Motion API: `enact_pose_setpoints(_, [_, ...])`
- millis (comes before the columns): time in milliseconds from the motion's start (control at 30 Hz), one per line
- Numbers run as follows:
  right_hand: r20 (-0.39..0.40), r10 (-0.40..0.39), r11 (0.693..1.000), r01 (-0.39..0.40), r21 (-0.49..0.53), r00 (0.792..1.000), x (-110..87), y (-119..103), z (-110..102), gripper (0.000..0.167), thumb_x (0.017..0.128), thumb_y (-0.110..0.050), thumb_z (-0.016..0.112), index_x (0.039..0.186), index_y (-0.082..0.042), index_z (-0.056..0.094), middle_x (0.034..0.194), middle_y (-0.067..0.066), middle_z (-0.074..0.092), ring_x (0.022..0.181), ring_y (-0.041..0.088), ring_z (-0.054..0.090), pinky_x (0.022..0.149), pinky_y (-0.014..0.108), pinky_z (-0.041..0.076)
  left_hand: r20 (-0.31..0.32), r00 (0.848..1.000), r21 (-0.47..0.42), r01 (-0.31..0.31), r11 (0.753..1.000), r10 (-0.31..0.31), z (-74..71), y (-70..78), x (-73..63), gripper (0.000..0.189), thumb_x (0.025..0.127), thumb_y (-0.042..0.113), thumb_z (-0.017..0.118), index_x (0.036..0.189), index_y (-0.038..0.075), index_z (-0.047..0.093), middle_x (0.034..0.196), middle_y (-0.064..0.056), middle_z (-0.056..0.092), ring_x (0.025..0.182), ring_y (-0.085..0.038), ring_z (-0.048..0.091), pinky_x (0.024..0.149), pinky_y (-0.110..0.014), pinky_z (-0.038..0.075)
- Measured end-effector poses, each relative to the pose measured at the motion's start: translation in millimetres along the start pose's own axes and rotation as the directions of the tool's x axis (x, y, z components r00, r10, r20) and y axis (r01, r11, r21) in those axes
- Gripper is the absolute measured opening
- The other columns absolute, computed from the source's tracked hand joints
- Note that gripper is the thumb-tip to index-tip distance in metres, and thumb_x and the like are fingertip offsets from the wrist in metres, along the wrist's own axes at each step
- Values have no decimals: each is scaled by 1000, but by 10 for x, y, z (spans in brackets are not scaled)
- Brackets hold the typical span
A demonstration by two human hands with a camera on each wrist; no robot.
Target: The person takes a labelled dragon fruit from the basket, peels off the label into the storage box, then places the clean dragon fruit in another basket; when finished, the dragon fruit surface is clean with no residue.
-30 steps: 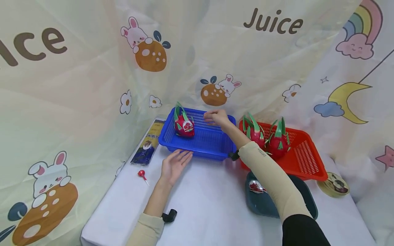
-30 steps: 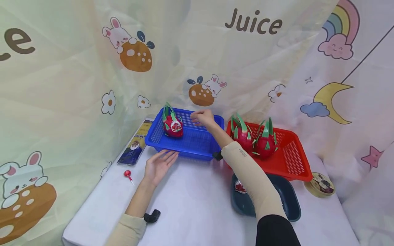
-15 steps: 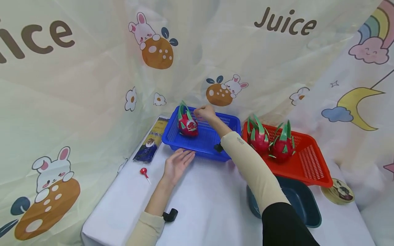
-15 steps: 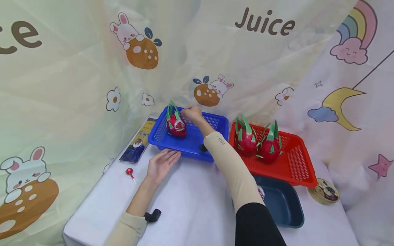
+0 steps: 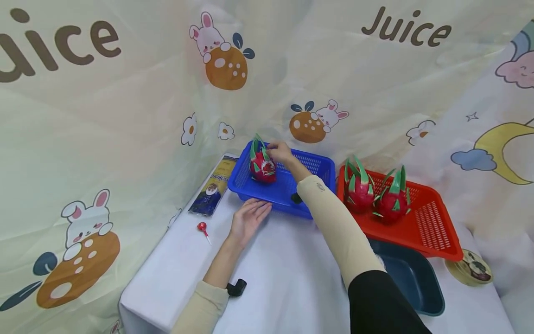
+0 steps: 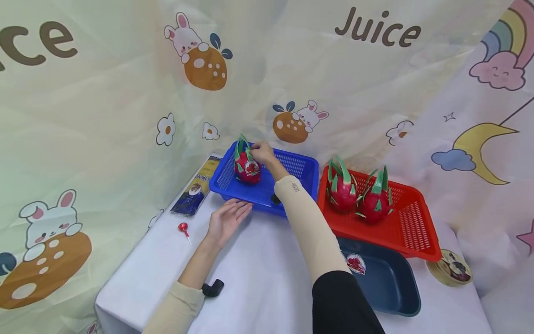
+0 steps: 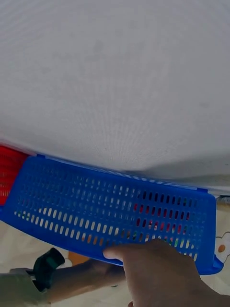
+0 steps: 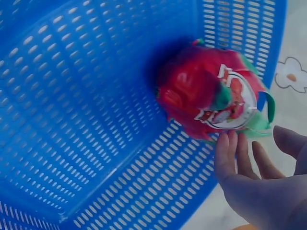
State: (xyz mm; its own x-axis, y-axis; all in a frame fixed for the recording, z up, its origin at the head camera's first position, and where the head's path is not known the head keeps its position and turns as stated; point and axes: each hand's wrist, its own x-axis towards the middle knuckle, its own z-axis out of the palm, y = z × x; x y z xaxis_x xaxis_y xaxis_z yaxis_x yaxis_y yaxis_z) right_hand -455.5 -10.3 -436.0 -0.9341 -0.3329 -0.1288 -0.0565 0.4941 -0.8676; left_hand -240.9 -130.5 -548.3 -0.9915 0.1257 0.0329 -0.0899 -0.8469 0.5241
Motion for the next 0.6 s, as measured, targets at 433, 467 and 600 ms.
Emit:
enact_pose_setpoints(433, [55,23,983,-33,178,998,16,262,-112,38,110,-9,51,144,4,57,142,24,61,132,35,59,111,47,49,50,999,21,5,1000,-6,-46,-26,10,19,109,3,31,124,-2,42,129,-25,49,142,-50,39,125,-55,28])
enact_pose_setpoints(467, [67,25,985,-36,170,997,10,258,-117,38,110,-11,51,144,4,57,142,24,61,132,35,59,111,48,49,53,999,30,2,1000,-3,-52,-14,12,18,109,4,32,123,-2,43,129,-26,50,143,-51,39,124,-55,28])
enact_pose_setpoints(600, [85,62,985,-75,154,994,-26,217,-111,39,109,-17,55,142,3,60,140,24,63,131,34,61,111,48,50,63,998,52,-10,999,6,-73,29,22,18,108,4,35,123,-3,44,131,-29,49,147,-56,30,124,-54,30])
